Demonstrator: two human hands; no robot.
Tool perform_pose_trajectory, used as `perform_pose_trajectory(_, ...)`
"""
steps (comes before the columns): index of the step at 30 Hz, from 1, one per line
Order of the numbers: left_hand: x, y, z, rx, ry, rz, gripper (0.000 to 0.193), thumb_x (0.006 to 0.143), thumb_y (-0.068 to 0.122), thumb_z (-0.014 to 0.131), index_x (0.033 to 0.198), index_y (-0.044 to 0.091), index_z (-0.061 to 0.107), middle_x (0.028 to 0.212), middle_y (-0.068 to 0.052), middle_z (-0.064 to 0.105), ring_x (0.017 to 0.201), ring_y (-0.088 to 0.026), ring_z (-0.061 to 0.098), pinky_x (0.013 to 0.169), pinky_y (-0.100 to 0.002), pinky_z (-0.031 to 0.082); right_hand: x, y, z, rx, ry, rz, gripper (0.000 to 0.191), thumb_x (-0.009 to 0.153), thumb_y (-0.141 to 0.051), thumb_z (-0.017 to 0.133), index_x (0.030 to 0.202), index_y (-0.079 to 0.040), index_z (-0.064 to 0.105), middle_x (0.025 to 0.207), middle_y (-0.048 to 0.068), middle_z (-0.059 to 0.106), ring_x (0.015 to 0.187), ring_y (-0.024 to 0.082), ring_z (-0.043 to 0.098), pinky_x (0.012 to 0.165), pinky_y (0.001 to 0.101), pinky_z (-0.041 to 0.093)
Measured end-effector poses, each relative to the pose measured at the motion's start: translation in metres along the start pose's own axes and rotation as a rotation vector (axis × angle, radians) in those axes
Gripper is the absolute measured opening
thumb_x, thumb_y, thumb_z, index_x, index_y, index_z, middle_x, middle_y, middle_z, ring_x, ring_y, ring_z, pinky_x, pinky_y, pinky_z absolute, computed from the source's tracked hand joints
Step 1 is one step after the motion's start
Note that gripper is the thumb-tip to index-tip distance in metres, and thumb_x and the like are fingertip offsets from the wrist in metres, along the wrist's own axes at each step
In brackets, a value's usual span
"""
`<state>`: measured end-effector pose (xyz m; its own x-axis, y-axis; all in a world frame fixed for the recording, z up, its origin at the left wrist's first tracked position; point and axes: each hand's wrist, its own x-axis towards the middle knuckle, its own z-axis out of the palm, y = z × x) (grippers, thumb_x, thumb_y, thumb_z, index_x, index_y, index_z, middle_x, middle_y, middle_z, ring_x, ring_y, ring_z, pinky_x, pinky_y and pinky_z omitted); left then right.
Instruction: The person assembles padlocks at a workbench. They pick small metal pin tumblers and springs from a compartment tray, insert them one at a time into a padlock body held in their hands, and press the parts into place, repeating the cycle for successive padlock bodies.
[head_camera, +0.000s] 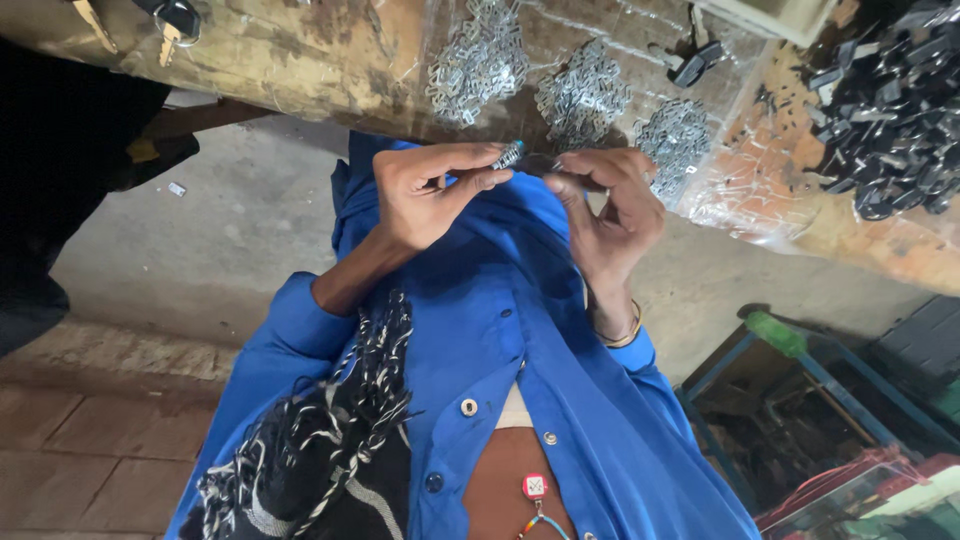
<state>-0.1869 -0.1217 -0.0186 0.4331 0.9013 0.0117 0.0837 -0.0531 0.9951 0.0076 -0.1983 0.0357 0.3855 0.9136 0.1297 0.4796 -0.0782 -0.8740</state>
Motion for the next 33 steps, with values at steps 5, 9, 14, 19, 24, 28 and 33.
perform_pose_trajectory(5,0.002,0.003,0.001,-0.021,-0.002,0.048,0.024,0.090,0.000,0.087,0.111,0.002,0.077,0.112,-0.011,0.078,0.095,-0.015,0.078,0.072,-0.025,0.060,0.007,-0.008,0.002,0.062,-0.038,0.069,0.019,0.091,-0.002,0.085,0.105,-0.002,0.073,0.105,0.009,0.075,0.096,0.020,0.066,0.086,0.0285,0.052)
perform_pose_trajectory(9,0.005,0.004,0.002,0.011,0.005,0.044,0.023,0.087,0.000,0.088,0.107,0.000,0.077,0.108,-0.013,0.079,0.092,-0.017,0.079,0.070,-0.025,0.060,0.009,-0.013,0.006,-0.135,-0.058,-0.075,0.014,0.094,0.002,0.080,0.107,-0.001,0.075,0.108,0.010,0.075,0.099,0.024,0.066,0.099,0.0352,0.043)
perform_pose_trajectory(14,0.005,0.003,0.004,-0.006,0.017,0.062,0.023,0.088,0.001,0.087,0.109,-0.001,0.076,0.110,-0.015,0.077,0.098,-0.020,0.079,0.082,-0.029,0.064,0.003,-0.008,0.017,-0.118,-0.085,-0.070,0.012,0.094,0.003,0.080,0.103,-0.003,0.075,0.105,0.007,0.075,0.096,0.021,0.066,0.096,0.0338,0.041)
perform_pose_trajectory(19,0.005,0.001,0.004,0.006,0.004,0.112,0.023,0.090,-0.001,0.083,0.111,-0.002,0.075,0.112,-0.017,0.077,0.102,-0.024,0.078,0.087,-0.032,0.065,-0.006,-0.001,0.032,0.201,0.018,0.172,0.023,0.095,-0.005,0.083,0.111,-0.003,0.066,0.103,0.004,0.073,0.095,0.013,0.064,0.084,0.0282,0.054)
perform_pose_trajectory(24,0.007,0.005,-0.002,0.175,-0.033,0.260,0.019,0.090,-0.003,0.081,0.108,-0.001,0.076,0.111,-0.017,0.077,0.097,-0.026,0.080,0.079,-0.031,0.065,0.002,-0.007,0.022,-0.104,-0.076,-0.023,0.030,0.089,-0.007,0.089,0.110,-0.007,0.067,0.094,0.003,0.073,0.083,0.011,0.064,0.090,0.0312,0.043)
perform_pose_trajectory(28,0.015,0.013,-0.008,0.201,-0.092,0.416,0.018,0.090,0.001,0.083,0.107,0.003,0.076,0.110,-0.013,0.077,0.097,-0.026,0.079,0.079,-0.032,0.065,0.023,-0.011,0.001,-0.147,-0.287,0.060,0.034,0.079,-0.016,0.094,0.106,-0.007,0.075,0.085,0.000,0.072,0.082,0.012,0.065,0.088,0.0316,0.038)
perform_pose_trajectory(33,0.030,0.026,-0.008,0.150,-0.227,0.499,0.026,0.085,-0.003,0.082,0.110,0.004,0.076,0.110,-0.012,0.075,0.094,-0.026,0.076,0.077,-0.035,0.063,0.046,-0.011,-0.012,-0.014,-0.405,-0.006,0.029,0.074,-0.022,0.096,0.085,-0.009,0.072,0.081,0.000,0.072,0.081,0.014,0.062,0.091,0.0327,0.036)
